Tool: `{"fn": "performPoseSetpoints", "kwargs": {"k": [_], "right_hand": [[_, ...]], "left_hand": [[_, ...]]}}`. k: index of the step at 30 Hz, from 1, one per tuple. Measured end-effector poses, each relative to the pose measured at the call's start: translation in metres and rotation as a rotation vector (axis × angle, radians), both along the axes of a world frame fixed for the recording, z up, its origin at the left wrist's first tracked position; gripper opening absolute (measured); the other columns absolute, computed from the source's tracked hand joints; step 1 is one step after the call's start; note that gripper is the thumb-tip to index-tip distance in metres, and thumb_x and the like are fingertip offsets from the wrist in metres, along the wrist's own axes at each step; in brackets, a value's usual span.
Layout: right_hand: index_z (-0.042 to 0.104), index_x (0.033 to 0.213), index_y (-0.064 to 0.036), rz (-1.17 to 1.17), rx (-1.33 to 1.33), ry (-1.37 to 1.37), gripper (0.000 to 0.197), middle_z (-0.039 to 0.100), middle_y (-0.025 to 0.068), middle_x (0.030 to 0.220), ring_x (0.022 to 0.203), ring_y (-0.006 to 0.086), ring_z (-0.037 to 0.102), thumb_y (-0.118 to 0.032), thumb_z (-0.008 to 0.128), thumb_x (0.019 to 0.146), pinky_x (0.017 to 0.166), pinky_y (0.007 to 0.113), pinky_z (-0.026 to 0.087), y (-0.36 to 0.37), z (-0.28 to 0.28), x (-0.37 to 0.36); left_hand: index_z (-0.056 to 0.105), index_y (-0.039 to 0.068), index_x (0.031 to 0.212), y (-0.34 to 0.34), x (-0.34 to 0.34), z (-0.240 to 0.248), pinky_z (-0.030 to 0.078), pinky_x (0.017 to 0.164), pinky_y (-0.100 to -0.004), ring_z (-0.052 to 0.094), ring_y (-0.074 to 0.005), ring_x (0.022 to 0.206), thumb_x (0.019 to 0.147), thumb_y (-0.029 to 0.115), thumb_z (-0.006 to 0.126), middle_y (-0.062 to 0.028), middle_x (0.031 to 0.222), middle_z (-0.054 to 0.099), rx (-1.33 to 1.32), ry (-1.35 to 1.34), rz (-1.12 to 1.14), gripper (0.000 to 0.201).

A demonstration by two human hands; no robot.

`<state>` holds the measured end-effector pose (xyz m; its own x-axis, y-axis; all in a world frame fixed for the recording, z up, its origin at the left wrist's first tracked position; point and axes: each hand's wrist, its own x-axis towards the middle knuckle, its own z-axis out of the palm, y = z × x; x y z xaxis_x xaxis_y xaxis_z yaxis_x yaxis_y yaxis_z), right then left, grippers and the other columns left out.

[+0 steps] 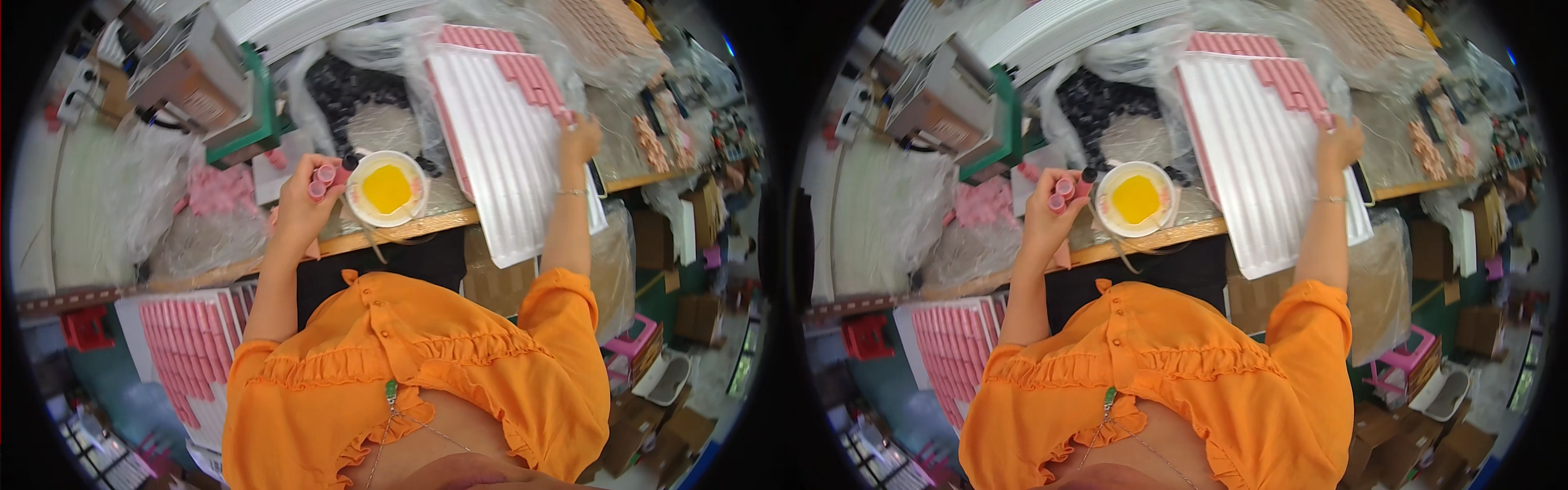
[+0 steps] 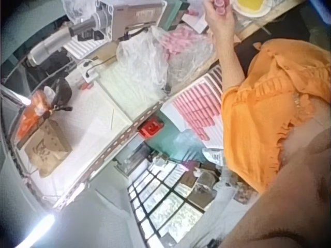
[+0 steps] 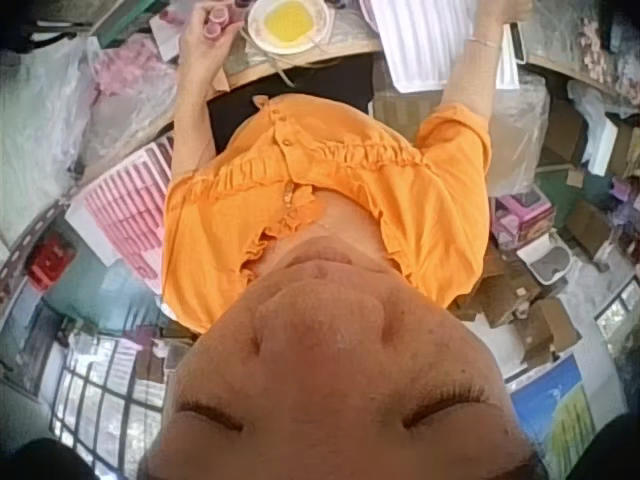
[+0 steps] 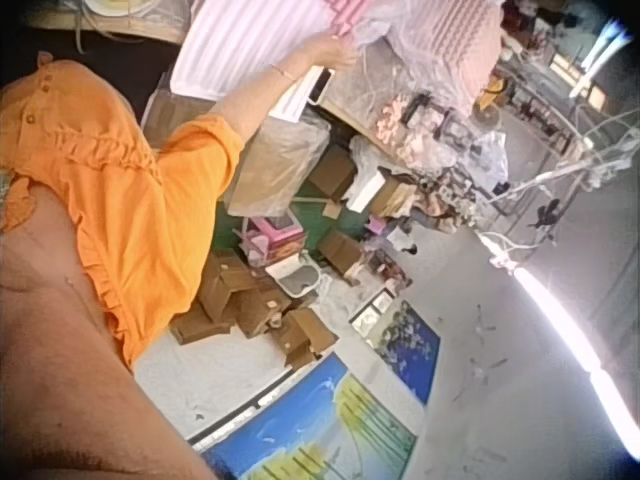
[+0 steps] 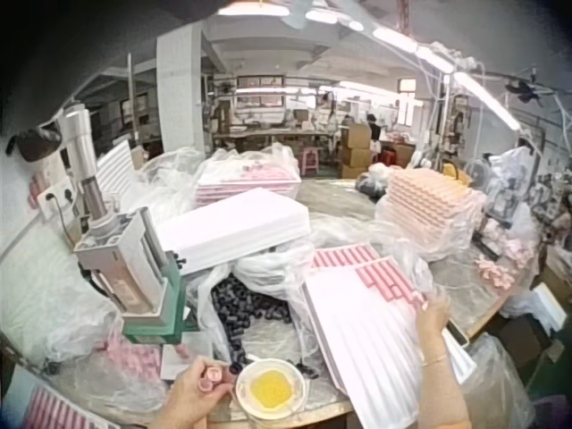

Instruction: Manual assembly and packaging of lipstick tubes, including cleaning, capping, and placing them in trays.

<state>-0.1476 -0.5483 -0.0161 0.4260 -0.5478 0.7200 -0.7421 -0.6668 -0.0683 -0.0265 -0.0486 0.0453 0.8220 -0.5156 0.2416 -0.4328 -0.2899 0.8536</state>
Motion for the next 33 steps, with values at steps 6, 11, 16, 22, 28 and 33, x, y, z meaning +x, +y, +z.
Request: {"fn": "performPoseSetpoints", "kwargs": {"k": [6, 11, 16, 22, 28, 33], "right_hand": [[0.071, 0.107, -0.0109, 0.921, 0.647, -0.133, 0.03, 0.071, 0.005, 0.09, 0.069, 0.0149, 0.063, -0.01, 0.077, 0.077, 0.063, 0.03, 0.051, 0.221, 0.107, 0.014], [0.067, 0.11, -0.0116, 1.253, 0.456, 0.167, 0.042, 0.066, 0.0036, 0.088, 0.083, 0.0223, 0.062, -0.016, 0.079, 0.07, 0.074, 0.036, 0.042, 0.333, 0.08, 0.046], [0.068, 0.103, -0.0126, 1.314, 0.379, 0.242, 0.034, 0.062, 0.0021, 0.083, 0.083, 0.022, 0.06, -0.017, 0.077, 0.07, 0.074, 0.038, 0.04, 0.361, 0.074, 0.063], [0.063, 0.101, -0.008, 1.357, 0.415, 0.358, 0.026, 0.065, 0.0077, 0.086, 0.085, 0.0261, 0.059, -0.015, 0.072, 0.078, 0.076, 0.042, 0.04, 0.381, 0.065, 0.077], [0.047, 0.111, -0.0044, 1.251, 0.778, 0.234, 0.04, 0.065, 0.0151, 0.086, 0.085, 0.0359, 0.062, -0.026, 0.068, 0.086, 0.075, 0.047, 0.041, 0.395, 0.011, 0.139], [0.057, 0.098, -0.0038, 1.236, 0.523, 0.095, 0.033, 0.061, 0.0158, 0.097, 0.087, 0.0368, 0.055, -0.019, 0.076, 0.076, 0.074, 0.048, 0.044, 0.418, -0.002, 0.179]], "left_hand": [[0.054, 0.003, 0.099, 0.022, 0.002, 0.003, 0.053, 0.076, -0.0299, 0.07, -0.0217, 0.09, 0.079, -0.005, 0.07, -0.0086, 0.097, 0.071, 0.146, -0.065, 0.012, 0.027], [0.059, 0.006, 0.096, 0.033, -0.006, 0.022, 0.052, 0.069, -0.0357, 0.067, -0.0297, 0.082, 0.076, 0.0, 0.069, -0.0105, 0.086, 0.067, 0.312, -0.382, -0.083, 0.023], [0.058, 0.009, 0.094, 0.064, -0.002, 0.016, 0.05, 0.065, -0.0397, 0.063, -0.0317, 0.078, 0.074, 0.002, 0.067, -0.0105, 0.08, 0.063, 0.259, -0.395, -0.109, 0.023], [0.054, 0.006, 0.095, 0.081, 0.0, 0.0, 0.052, 0.071, -0.0347, 0.066, -0.0252, 0.081, 0.076, 0.003, 0.072, -0.0098, 0.086, 0.068, -0.001, -0.101, 0.055, 0.026], [0.057, 0.001, 0.106, 0.096, 0.061, -0.054, 0.051, 0.082, -0.031, 0.066, -0.0191, 0.094, 0.074, 0.003, 0.077, -0.0116, 0.102, 0.068, -0.16, 0.011, 0.399, 0.039], [0.061, 0.003, 0.111, 0.081, 0.09, -0.056, 0.051, 0.081, -0.031, 0.066, -0.0212, 0.094, 0.077, 0.009, 0.076, -0.0106, 0.1, 0.068, 0.032, 0.041, 0.359, 0.038]]}}
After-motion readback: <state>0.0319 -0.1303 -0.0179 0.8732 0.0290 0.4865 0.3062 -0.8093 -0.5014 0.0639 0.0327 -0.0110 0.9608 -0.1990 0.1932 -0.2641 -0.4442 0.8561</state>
